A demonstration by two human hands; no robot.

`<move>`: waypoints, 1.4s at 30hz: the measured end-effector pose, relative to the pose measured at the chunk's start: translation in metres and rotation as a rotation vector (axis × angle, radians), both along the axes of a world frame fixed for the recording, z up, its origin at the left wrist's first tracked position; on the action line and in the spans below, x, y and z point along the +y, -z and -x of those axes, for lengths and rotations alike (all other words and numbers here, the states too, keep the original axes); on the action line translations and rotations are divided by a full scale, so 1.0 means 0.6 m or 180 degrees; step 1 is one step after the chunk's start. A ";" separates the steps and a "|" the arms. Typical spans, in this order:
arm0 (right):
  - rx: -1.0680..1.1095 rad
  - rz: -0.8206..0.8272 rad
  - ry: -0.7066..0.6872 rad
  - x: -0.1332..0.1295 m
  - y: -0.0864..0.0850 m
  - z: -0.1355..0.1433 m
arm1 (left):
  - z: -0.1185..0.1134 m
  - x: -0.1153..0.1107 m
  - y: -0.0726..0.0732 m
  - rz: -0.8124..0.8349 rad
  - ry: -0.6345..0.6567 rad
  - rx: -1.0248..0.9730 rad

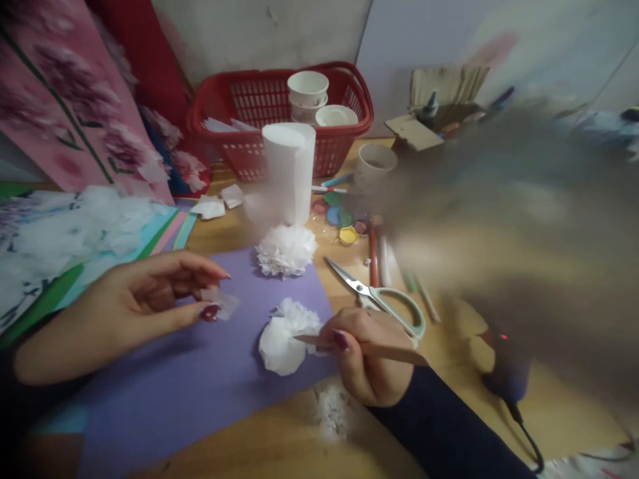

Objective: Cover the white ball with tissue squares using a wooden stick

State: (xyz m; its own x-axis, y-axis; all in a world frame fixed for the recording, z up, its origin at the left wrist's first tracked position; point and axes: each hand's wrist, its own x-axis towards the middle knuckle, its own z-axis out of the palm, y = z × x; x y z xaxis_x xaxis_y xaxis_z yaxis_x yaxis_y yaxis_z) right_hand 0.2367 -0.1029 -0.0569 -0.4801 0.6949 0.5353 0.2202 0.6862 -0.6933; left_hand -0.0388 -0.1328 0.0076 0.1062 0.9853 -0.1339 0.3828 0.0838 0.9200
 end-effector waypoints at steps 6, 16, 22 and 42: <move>-0.0237 -0.0288 0.0275 0.009 -0.017 0.005 | -0.044 0.003 -0.001 0.0109 0.0394 0.0278; -0.0670 -0.0444 0.0650 0.013 -0.030 0.010 | -0.097 0.021 0.024 0.0435 0.0683 0.0513; -0.0395 -0.0429 0.0680 0.005 -0.018 0.001 | -0.108 0.024 0.037 0.0016 0.0761 0.0638; -0.0256 -0.0414 -0.0392 0.004 -0.030 0.010 | -0.112 0.027 0.050 0.0362 0.0616 0.0090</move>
State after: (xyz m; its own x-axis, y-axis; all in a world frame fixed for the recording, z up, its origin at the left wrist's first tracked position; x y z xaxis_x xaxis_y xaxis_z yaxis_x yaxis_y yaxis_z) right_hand 0.2307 -0.1002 -0.0391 -0.6019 0.5559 0.5733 0.1801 0.7940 -0.5807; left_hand 0.0283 -0.1164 -0.0221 0.2864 0.9253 -0.2487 0.4273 0.1090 0.8975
